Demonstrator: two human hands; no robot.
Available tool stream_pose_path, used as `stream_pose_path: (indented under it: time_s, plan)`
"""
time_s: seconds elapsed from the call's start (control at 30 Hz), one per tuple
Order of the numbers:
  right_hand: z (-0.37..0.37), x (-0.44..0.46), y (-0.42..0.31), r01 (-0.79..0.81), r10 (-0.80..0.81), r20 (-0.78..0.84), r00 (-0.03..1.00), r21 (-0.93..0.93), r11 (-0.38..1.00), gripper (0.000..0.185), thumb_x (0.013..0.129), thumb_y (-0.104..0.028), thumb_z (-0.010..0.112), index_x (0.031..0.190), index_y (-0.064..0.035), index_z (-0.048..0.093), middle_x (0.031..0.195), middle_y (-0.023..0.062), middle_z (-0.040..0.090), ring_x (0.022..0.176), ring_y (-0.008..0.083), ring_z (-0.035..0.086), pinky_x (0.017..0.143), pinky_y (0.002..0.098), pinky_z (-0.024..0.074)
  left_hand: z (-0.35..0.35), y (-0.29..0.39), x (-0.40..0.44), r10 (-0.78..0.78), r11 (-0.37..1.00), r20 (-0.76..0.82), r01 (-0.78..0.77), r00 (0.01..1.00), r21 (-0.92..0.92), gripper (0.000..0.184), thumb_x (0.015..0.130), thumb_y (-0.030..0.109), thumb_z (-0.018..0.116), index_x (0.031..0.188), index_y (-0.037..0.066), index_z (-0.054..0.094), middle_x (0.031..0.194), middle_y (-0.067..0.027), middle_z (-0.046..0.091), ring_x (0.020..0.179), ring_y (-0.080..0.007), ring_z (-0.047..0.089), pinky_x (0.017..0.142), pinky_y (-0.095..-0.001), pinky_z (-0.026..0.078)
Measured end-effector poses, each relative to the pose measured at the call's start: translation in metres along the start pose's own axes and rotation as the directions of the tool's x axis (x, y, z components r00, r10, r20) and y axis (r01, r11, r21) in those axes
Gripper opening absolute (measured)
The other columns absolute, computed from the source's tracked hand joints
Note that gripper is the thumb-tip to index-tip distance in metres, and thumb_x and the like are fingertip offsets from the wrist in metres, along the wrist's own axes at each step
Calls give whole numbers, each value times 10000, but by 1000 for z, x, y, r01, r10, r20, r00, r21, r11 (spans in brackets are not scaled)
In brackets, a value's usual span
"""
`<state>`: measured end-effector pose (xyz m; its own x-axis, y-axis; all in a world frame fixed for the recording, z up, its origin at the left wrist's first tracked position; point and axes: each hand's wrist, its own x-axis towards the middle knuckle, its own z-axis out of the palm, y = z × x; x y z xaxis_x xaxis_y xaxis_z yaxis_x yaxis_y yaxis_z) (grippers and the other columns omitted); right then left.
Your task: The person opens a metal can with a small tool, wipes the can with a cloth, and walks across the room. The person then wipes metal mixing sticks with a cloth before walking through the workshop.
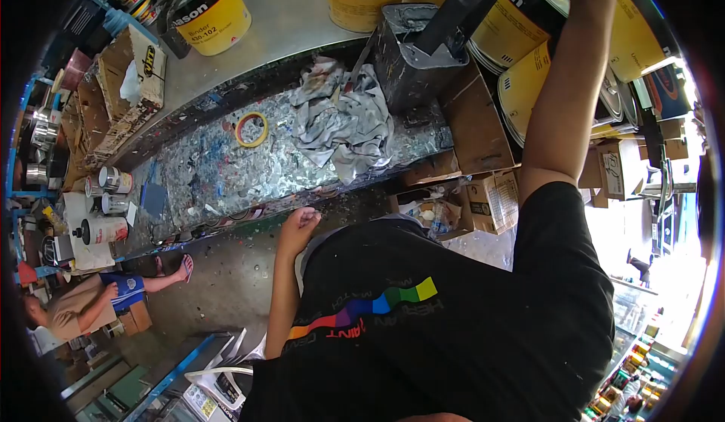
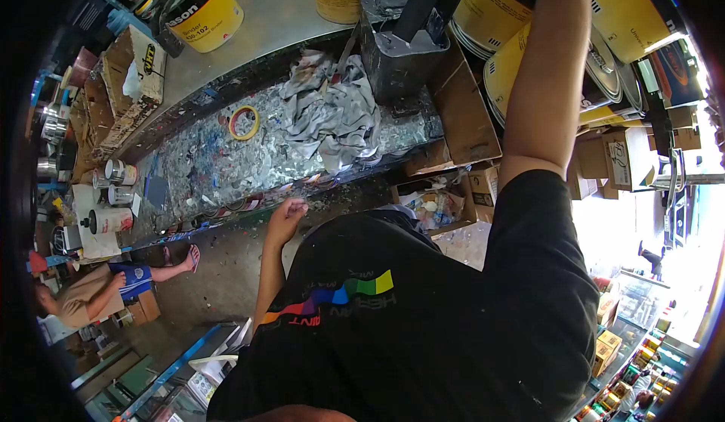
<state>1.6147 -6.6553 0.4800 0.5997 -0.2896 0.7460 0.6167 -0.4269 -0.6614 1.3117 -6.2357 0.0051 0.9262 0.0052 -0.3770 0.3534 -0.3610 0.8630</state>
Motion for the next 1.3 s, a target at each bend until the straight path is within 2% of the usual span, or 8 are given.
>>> stream_pose_path:
  time_s: [0.07, 0.17, 0.2, 0.33, 0.6, 0.9, 1.0, 1.3]
  plan:
    - [5, -16, 33, -19, 11, 84, 996, 97, 995, 205, 898, -159, 722, 988, 6, 640, 830, 50, 670, 704, 125, 622, 605, 256, 507, 1, 11, -4, -16, 999, -18, 16, 1000, 35, 357, 897, 282, 726, 1103, 1, 649, 979, -97, 688, 869, -167, 645, 792, -305, 516]
    - [21, -58, 43, -72, 87, 86, 992, -169, 983, 170, 874, -139, 733, 885, -20, 611, 727, 25, 615, 636, 115, 601, 552, 261, 486, 6, 9, -5, -4, 1000, -29, 4, 1000, -16, 346, 899, 274, 726, 1097, 1, 649, 965, -96, 688, 857, -167, 646, 784, -304, 518]
    - [19, -62, 61, 70, -43, 115, 992, -239, 969, 173, 856, -110, 738, 832, -6, 603, 677, 28, 604, 600, 107, 591, 509, 271, 456, 7, 10, -5, -4, 1000, -32, 3, 999, -15, 343, 899, 271, 727, 1094, 0, 649, 966, -97, 687, 859, -167, 645, 785, -303, 518]
    - [17, -84, 35, 96, -45, 159, 986, -332, 938, 171, 817, -68, 745, 801, 7, 592, 618, 25, 565, 550, 91, 545, 497, 282, 432, 8, 10, -10, -3, 1000, -30, 3, 1000, 13, 332, 901, 265, 725, 1088, 1, 648, 970, -99, 685, 867, -166, 646, 787, -303, 518]
    - [22, -113, 45, -131, 223, 281, 933, -312, 941, 196, 816, -97, 748, 867, 27, 604, 674, 73, 614, 569, 122, 586, 522, 303, 460, 10, 18, -1, -7, 997, -16, 9, 1000, 76, 366, 892, 301, 726, 1095, 7, 650, 984, -114, 688, 879, -196, 657, 799, -326, 523]
    - [25, -118, 33, 3, 133, 308, 942, -404, 915, 158, 846, -67, 677, 934, 44, 607, 666, 105, 618, 569, 158, 639, 521, 314, 483, 13, 18, 7, -3, 991, 20, 0, 1000, 136, 389, 892, 319, 714, 1112, 4, 654, 978, -125, 694, 888, -209, 665, 802, -329, 524]
    - [19, -114, 84, -16, 183, 339, 923, -440, 898, 295, 857, -276, 743, 984, -18, 679, 755, 77, 717, 649, 143, 699, 627, 282, 537, 13, 27, 4, -1, 992, 18, -1, 1000, 128, 405, 891, 327, 714, 1114, -6, 652, 979, -126, 696, 886, -208, 667, 802, -328, 524]
    - [14, -114, 62, -91, 158, 232, 960, -277, 956, 155, 889, -123, 657, 980, 3, 642, 705, 54, 672, 571, 118, 655, 536, 257, 503, 14, 14, 1, 7, 990, 5, -8, 1000, 141, 386, 890, 312, 720, 1105, -1, 652, 985, -141, 699, 897, -215, 674, 806, -331, 530]
